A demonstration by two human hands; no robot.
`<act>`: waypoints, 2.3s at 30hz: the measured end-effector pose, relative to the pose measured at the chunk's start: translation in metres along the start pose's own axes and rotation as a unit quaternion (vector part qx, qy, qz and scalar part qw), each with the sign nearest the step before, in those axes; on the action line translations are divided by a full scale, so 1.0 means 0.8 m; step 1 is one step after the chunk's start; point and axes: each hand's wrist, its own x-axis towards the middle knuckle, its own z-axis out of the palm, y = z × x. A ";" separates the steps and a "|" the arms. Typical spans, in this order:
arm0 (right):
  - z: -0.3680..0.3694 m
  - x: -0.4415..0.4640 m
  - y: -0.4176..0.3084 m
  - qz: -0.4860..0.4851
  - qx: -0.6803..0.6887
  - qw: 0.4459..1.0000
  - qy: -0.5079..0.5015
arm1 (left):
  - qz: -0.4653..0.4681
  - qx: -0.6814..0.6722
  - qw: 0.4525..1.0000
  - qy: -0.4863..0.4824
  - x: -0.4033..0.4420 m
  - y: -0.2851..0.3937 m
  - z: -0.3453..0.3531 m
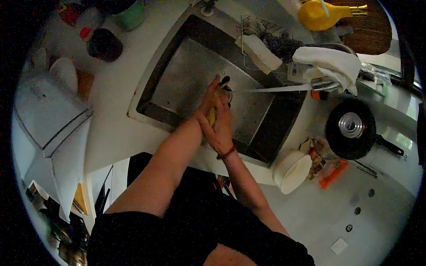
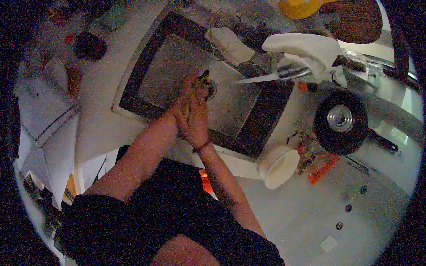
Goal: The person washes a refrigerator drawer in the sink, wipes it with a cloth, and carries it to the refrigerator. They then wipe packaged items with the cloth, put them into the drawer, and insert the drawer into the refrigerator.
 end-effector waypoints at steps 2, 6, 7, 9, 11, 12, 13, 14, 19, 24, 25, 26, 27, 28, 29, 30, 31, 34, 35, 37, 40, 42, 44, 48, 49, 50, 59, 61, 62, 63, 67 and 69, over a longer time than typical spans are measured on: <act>0.041 0.018 0.080 0.084 0.015 0.996 -0.012 | 0.142 0.042 0.989 -0.022 0.039 -0.078 -0.028; 0.071 0.076 0.180 0.314 0.168 0.932 -0.071 | -0.069 -0.181 0.979 0.068 -0.006 -0.014 0.028; 0.070 0.067 0.179 0.297 0.208 0.928 -0.083 | -0.087 -0.195 0.975 0.059 -0.009 -0.003 0.025; 0.058 0.037 0.134 0.218 0.242 0.942 -0.081 | -0.021 -0.112 0.993 0.024 -0.011 0.005 0.017; 0.037 0.025 0.052 0.116 0.134 0.981 -0.075 | 0.145 0.090 0.985 -0.026 -0.007 -0.008 0.002; 0.027 0.032 0.015 0.075 0.032 0.994 -0.077 | 0.227 0.188 0.954 -0.048 -0.002 -0.017 -0.006; 0.015 0.050 -0.014 0.070 -0.065 0.990 -0.102 | 0.304 0.285 0.907 -0.067 -0.001 -0.027 -0.013; 0.018 0.060 0.004 0.109 -0.123 0.974 -0.157 | 0.258 0.258 0.930 -0.047 -0.004 -0.034 -0.016; 0.066 0.062 0.186 0.162 -0.004 0.963 -0.215 | -0.104 -0.140 0.984 0.026 0.037 -0.084 -0.040; 0.041 0.022 0.016 -0.089 -0.166 0.982 0.000 | -0.167 -0.219 0.961 -0.003 0.040 -0.039 -0.047; 0.038 0.027 0.012 -0.020 -0.120 0.992 -0.024 | -0.162 -0.199 0.966 0.013 0.028 -0.038 -0.032; 0.034 0.033 0.009 0.052 -0.078 0.995 -0.041 | -0.159 -0.176 0.971 0.030 0.009 -0.038 -0.018; 0.054 0.047 0.087 0.154 -0.024 0.984 -0.084 | -0.151 -0.151 0.976 0.044 -0.003 -0.037 -0.004; 0.061 0.053 0.126 0.179 -0.010 0.978 -0.109 | -0.142 -0.128 0.980 0.058 -0.009 -0.035 0.007; 0.069 0.061 0.165 0.205 0.003 0.969 -0.134 | -0.137 -0.101 0.983 0.069 -0.012 -0.032 0.010; 0.068 0.064 0.185 0.159 -0.027 0.977 -0.141 | -0.136 -0.121 0.981 0.064 -0.004 -0.028 0.008; 0.063 0.054 0.176 0.137 -0.012 0.982 -0.129 | -0.138 -0.144 0.978 0.061 0.005 -0.027 0.003; 0.047 0.022 0.081 0.082 0.047 0.994 -0.057 | -0.126 -0.181 0.975 -0.041 0.037 -0.030 -0.037; 0.043 0.024 0.052 0.051 0.028 0.998 -0.034 | -0.125 -0.171 0.976 -0.056 0.038 -0.032 -0.040; 0.040 0.035 0.041 0.027 -0.072 0.997 -0.026 | -0.131 -0.132 0.981 -0.048 0.022 -0.029 -0.035; 0.051 0.049 0.126 0.225 0.027 0.972 -0.059 | -0.141 -0.043 0.989 0.007 -0.013 -0.003 0.001; 0.042 0.052 0.167 0.307 0.162 0.935 -0.077 | -0.144 -0.071 0.987 0.018 -0.022 0.023 0.005; 0.013 0.058 0.131 0.411 0.445 0.795 -0.032 | -0.138 -0.194 0.971 0.009 -0.023 0.054 -0.016; 0.005 0.038 0.063 0.441 0.609 0.659 -0.020 | -0.174 -0.216 0.960 -0.037 -0.030 0.044 -0.017; 0.006 0.033 0.051 0.432 0.609 0.665 -0.024 | -0.164 -0.232 0.956 -0.069 -0.010 0.015 -0.025; 0.002 0.030 0.038 0.417 0.597 0.684 -0.027 | -0.156 -0.246 0.951 -0.102 -0.001 -0.002 -0.030; 0.027 0.059 0.059 0.234 -0.025 0.965 -0.111 | -0.035 -0.126 0.990 -0.047 -0.005 -0.007 0.021; 0.012 0.089 0.112 0.350 0.160 0.914 -0.133 | -0.103 -0.133 0.986 0.019 -0.028 0.008 0.036; 0.013 0.087 0.126 0.392 0.251 0.876 -0.125 | -0.137 -0.136 0.980 0.051 -0.036 0.012 0.040; 0.014 0.085 0.131 0.431 0.338 0.828 -0.116 | -0.136 -0.192 0.972 0.021 -0.022 0.010 0.028; 0.009 0.032 0.012 0.037 0.050 0.998 0.008 | -0.122 -0.244 0.962 -0.030 0.022 -0.003 -0.030; 0.001 0.043 -0.017 0.062 -0.162 0.979 -0.110 | -0.124 -0.224 0.967 -0.017 0.014 -0.006 -0.025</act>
